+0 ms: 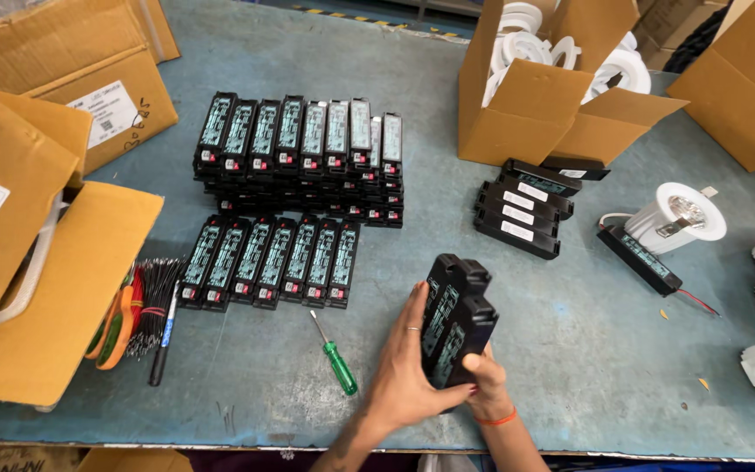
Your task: The person assembles small black rectangular electronic modules on a workbench. They use a green screwdriver to tighten screws on the modules, then stack them in neat rows. The person also handles black plastic clips and white circular light fixtures, placing them into boxes and trays.
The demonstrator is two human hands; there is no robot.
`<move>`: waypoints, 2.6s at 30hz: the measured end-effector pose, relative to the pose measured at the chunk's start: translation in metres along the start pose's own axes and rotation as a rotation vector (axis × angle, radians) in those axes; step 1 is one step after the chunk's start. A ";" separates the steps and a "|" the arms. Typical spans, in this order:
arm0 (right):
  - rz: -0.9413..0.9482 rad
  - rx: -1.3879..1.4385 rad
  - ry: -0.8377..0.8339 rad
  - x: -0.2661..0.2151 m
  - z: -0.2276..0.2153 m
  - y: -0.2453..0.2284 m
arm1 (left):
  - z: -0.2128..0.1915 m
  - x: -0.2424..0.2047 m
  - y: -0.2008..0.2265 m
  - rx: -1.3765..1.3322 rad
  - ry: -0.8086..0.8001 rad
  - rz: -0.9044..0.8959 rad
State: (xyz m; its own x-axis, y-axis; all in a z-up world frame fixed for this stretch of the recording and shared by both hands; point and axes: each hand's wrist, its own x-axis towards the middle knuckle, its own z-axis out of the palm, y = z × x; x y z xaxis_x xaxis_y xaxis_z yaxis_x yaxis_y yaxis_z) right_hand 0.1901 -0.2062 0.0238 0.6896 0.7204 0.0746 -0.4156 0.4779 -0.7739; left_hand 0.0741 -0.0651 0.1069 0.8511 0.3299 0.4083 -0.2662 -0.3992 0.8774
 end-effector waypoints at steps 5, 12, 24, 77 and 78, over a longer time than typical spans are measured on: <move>-0.017 -0.326 -0.097 0.000 0.020 -0.035 | -0.031 0.016 -0.010 0.132 -0.198 0.048; -0.131 -0.607 -0.050 0.011 0.031 -0.059 | -0.055 0.044 -0.037 0.575 -0.475 0.055; -0.098 -1.146 0.001 0.005 0.034 -0.027 | -0.035 0.043 -0.045 0.718 -0.579 -0.095; 0.229 -2.089 -0.387 0.199 -0.050 -0.141 | -0.021 0.004 -0.027 0.725 -0.265 0.085; 0.210 -2.097 -0.380 0.197 -0.044 -0.141 | -0.021 0.003 -0.027 0.714 -0.269 0.081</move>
State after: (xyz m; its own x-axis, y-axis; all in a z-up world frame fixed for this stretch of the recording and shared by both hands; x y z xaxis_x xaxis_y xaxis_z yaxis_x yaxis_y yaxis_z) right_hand 0.4107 -0.1538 0.1193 0.4999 0.8426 -0.2003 0.8365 -0.5297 -0.1404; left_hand 0.0747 -0.0357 0.0895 0.9467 0.0932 0.3083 -0.0528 -0.8993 0.4341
